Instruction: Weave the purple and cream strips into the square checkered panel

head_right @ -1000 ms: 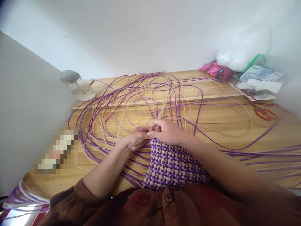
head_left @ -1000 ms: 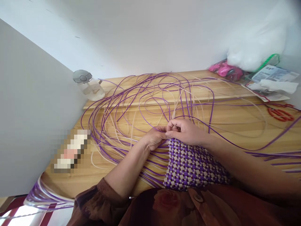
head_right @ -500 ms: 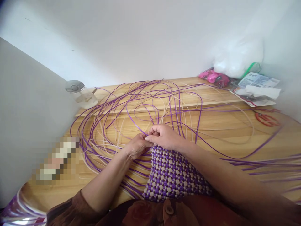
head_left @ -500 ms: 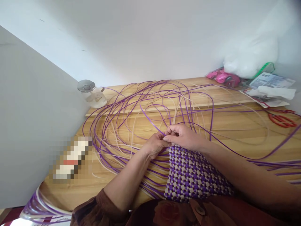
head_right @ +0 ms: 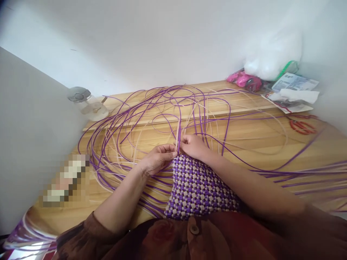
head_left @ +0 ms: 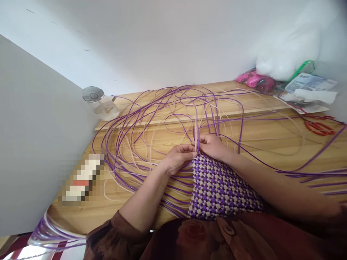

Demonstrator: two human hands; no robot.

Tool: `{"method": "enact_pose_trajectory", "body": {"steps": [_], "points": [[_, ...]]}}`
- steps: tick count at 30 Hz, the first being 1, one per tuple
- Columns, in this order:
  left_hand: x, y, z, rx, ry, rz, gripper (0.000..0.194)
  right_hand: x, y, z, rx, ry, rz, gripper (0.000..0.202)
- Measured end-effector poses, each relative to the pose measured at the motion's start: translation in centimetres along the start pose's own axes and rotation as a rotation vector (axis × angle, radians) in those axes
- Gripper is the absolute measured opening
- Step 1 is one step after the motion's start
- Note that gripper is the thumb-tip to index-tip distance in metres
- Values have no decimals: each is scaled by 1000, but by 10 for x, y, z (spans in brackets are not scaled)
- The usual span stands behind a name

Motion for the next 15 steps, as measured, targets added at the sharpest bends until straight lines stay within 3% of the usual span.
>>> {"method": "enact_pose_trajectory", "body": {"steps": [2, 5, 8, 11, 15], "points": [[2, 2, 1, -41, 24, -1, 33, 14, 5, 0, -82, 106, -50, 16], [6, 3, 4, -122, 67, -30, 30, 34, 16, -9, -199, 400, -153, 19], [7, 2, 5, -157, 83, -43, 25, 37, 25, -20, -172, 611, -296, 21], [3, 1, 2, -159, 48, -3, 22, 38, 39, -25, -200, 693, -346, 15], [-5, 0, -5, -120, 16, 130, 23, 47, 49, -25, -236, 646, -81, 15]]}}
Point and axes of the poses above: each hand's wrist, its own z-axis towards the middle knuckle, its own y-axis out of the back of the hand, x = y × z, the point moved 6 cm from there along z, towards the middle knuckle, and after that the axes turned 6 degrees about y, right-handed, at the moved point
